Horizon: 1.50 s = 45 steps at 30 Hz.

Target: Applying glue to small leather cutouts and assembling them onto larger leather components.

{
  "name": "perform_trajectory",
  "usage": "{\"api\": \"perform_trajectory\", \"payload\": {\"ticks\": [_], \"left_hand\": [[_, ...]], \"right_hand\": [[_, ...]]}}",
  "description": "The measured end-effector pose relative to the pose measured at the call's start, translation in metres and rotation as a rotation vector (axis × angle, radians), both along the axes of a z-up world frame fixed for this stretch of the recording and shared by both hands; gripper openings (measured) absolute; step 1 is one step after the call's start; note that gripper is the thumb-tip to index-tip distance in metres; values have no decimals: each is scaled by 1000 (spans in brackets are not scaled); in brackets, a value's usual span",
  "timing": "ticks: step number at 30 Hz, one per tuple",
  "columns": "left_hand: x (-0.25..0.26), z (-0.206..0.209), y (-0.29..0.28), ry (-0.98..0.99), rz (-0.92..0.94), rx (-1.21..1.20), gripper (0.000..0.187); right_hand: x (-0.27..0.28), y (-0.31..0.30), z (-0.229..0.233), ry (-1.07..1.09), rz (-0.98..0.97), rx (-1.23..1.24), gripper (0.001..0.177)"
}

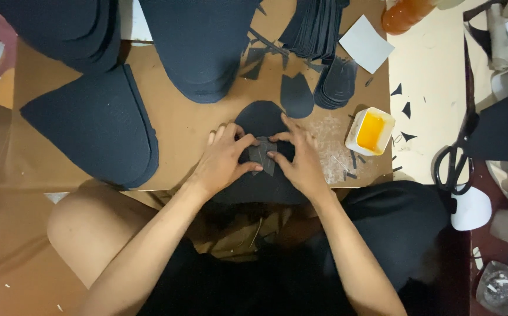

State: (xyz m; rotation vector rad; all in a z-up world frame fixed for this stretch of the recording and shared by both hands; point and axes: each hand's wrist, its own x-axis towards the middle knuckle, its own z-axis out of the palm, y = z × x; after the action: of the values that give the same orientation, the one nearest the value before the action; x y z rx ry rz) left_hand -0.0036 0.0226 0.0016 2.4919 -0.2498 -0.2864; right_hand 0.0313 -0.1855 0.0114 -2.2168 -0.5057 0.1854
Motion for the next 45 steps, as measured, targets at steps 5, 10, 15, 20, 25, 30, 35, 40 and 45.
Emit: {"api": "perform_trajectory", "payload": {"ticks": [5,10,15,20,25,30,35,40,45], "left_hand": [[0,7,2,60,-34,15,48],[-2,17,3,84,-56,14,54],[-13,0,1,-5,-57,83,78],[-54,4,-31,-293,-63,322,85],[-69,-22,-43,-371,-69,394,77],[-63,-21,-35,-325,-128,370,82],[-57,-36,-34,-390,-109,354,83],[-58,-41,-33,-478,-97,346,83],[-52,-60,-30,-512,-72,329,86]], "right_hand": [[-1,-13,3,79,123,-88,97],[-4,-17,14,100,185,-131,101],[-18,-17,22,9,181,-155,102],[-50,-14,2,-180,261,-288,85],[-60,-7,-7,-266,277,-323,75],[-67,2,-18,-321,307,-364,77],[-58,10,-11,-276,246,-315,80],[-48,16,-20,-264,243,-346,89],[-52,9,-12,-241,285,-473,95]]}}
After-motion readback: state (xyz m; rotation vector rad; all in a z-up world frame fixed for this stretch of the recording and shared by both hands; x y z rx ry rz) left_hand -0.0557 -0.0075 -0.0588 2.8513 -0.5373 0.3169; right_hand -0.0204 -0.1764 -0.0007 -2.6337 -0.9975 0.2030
